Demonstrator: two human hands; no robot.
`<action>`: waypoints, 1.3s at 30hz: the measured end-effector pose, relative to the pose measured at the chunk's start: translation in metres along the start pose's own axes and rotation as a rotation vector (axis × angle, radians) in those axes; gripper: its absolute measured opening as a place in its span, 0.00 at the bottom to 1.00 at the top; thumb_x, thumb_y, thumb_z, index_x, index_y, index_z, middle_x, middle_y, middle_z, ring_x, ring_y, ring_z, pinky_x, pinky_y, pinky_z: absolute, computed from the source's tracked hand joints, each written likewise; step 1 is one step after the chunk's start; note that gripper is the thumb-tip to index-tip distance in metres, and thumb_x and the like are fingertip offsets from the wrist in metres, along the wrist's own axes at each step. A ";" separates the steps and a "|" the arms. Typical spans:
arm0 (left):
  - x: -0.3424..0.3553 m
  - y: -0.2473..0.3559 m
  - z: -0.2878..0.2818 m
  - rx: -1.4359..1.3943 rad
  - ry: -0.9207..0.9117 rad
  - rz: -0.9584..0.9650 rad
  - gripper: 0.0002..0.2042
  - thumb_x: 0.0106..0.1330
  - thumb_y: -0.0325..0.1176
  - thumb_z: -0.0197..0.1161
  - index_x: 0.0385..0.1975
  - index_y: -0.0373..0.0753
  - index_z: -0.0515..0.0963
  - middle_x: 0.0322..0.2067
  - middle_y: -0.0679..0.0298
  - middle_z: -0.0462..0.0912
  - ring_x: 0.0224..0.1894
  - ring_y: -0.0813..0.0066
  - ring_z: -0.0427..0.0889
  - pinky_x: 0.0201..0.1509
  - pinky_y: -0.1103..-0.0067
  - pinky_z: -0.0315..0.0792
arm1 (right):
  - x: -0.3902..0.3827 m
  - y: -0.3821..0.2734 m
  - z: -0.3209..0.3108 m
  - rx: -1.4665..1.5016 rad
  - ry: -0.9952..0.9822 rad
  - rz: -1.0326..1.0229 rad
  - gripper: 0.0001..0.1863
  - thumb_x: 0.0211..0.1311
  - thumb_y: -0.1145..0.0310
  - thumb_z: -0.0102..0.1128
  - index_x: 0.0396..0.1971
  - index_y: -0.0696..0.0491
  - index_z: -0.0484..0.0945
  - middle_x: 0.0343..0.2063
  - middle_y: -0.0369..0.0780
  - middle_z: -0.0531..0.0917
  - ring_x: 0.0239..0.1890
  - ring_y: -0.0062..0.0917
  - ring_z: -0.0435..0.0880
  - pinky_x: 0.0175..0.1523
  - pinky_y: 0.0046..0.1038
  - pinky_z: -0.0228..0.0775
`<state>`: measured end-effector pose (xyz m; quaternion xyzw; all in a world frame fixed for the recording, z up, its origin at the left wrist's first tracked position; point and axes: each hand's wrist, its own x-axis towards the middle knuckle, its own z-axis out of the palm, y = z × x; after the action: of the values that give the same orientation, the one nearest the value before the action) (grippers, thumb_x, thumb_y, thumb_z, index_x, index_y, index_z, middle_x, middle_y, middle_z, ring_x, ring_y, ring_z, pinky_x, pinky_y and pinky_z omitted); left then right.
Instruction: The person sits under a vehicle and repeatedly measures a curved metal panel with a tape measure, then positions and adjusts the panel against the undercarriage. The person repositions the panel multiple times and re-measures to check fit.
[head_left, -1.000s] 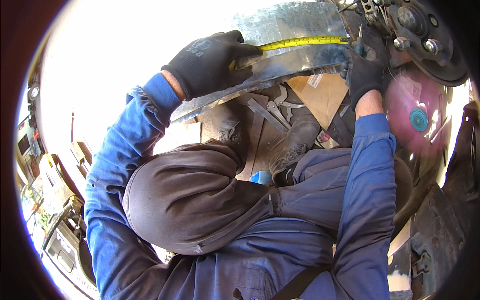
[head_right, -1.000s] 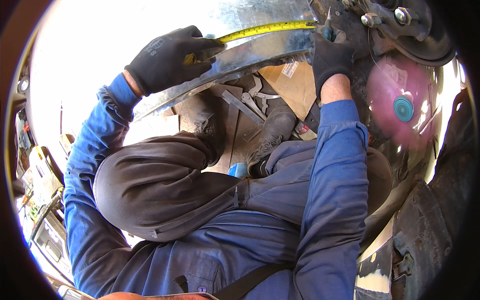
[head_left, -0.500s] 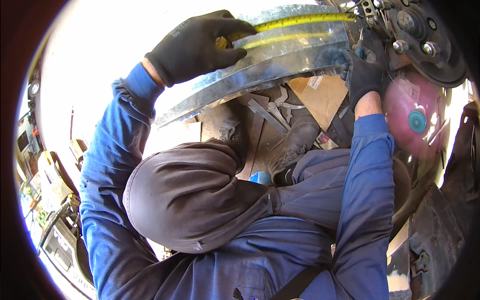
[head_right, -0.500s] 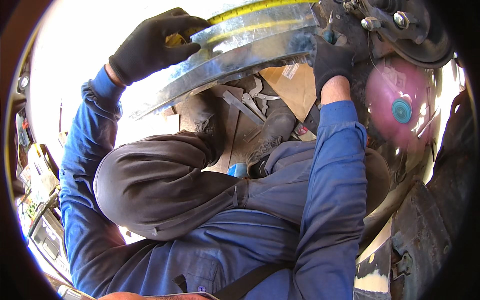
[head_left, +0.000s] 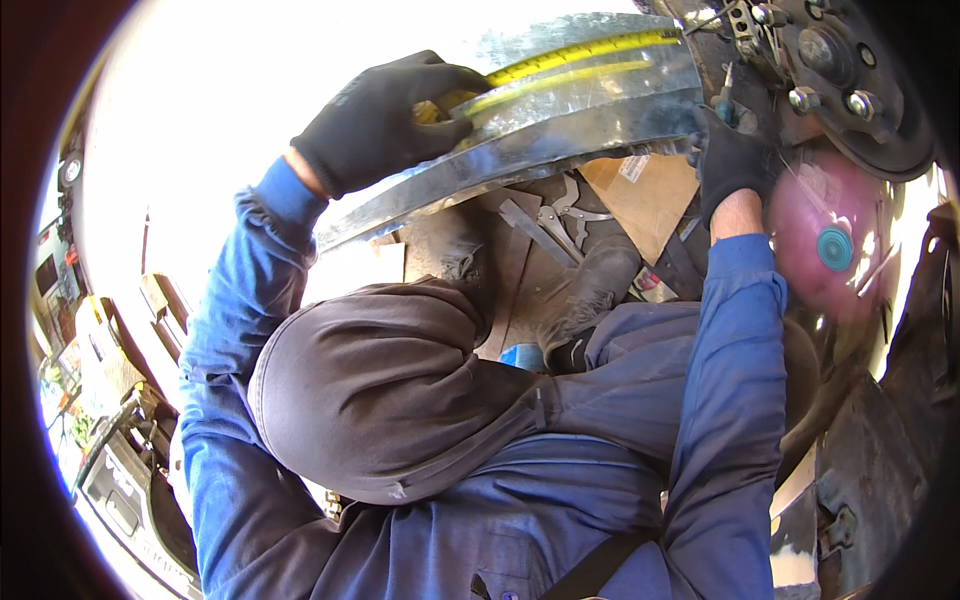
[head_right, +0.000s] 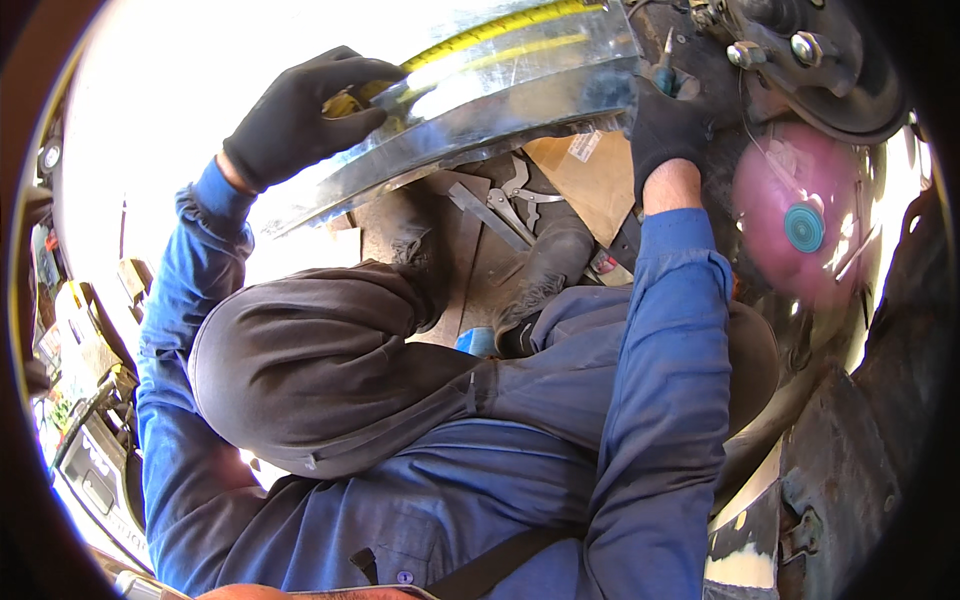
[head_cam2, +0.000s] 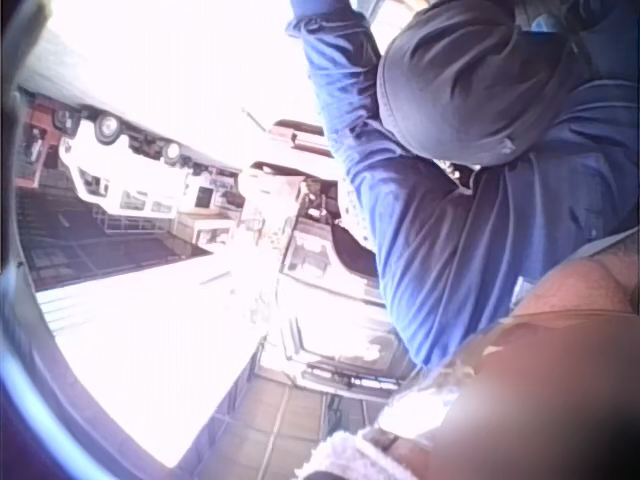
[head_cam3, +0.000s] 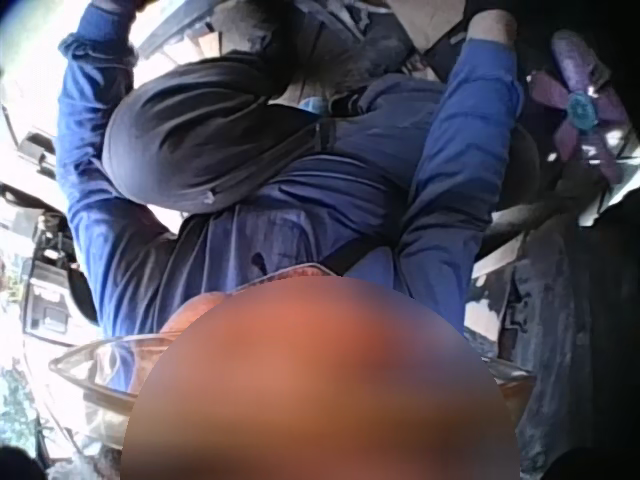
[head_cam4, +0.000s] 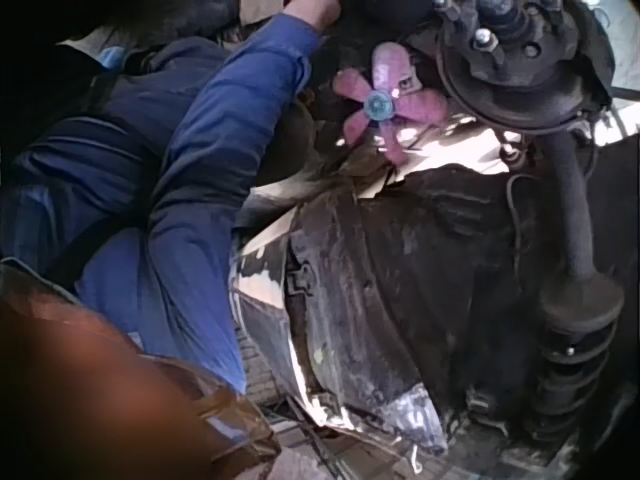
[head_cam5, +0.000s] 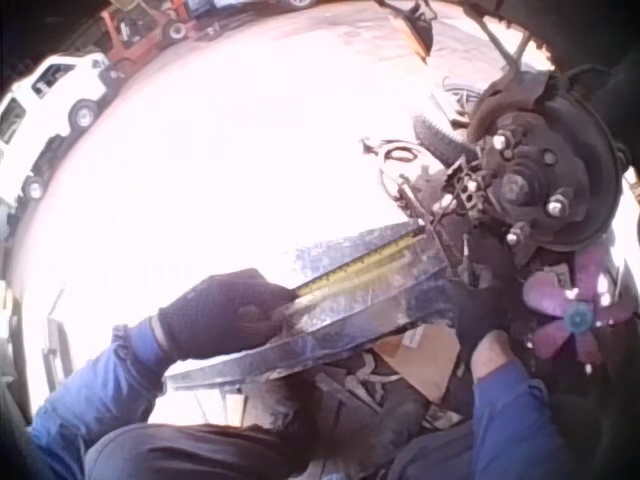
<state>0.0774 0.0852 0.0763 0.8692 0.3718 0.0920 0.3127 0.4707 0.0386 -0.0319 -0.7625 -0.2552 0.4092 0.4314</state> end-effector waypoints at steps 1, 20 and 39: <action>-0.011 -0.001 -0.006 -0.015 0.014 -0.027 0.19 0.73 0.30 0.74 0.63 0.42 0.88 0.49 0.57 0.90 0.49 0.65 0.91 0.59 0.70 0.83 | -0.001 0.000 -0.001 -0.028 0.020 -0.027 0.17 0.68 0.67 0.79 0.49 0.52 0.79 0.35 0.37 0.86 0.27 0.20 0.82 0.28 0.28 0.76; -0.135 0.000 0.009 -0.232 -0.037 -0.465 0.15 0.76 0.21 0.66 0.58 0.37 0.89 0.46 0.57 0.88 0.43 0.71 0.87 0.53 0.73 0.81 | -0.057 -0.042 0.045 -0.028 -0.465 -0.084 0.09 0.77 0.70 0.72 0.52 0.52 0.86 0.31 0.29 0.83 0.23 0.09 0.75 0.26 0.19 0.69; -0.116 -0.007 0.016 -0.197 -0.030 -0.395 0.14 0.76 0.25 0.68 0.58 0.40 0.89 0.47 0.58 0.90 0.47 0.65 0.90 0.56 0.70 0.83 | -0.047 -0.023 0.082 -0.331 -0.499 -0.329 0.08 0.74 0.73 0.74 0.48 0.56 0.90 0.33 0.33 0.91 0.32 0.13 0.89 0.34 0.18 0.82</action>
<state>-0.0027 -0.0004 0.0674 0.7459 0.5195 0.0519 0.4135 0.3755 0.0524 -0.0169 -0.6469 -0.5355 0.4613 0.2863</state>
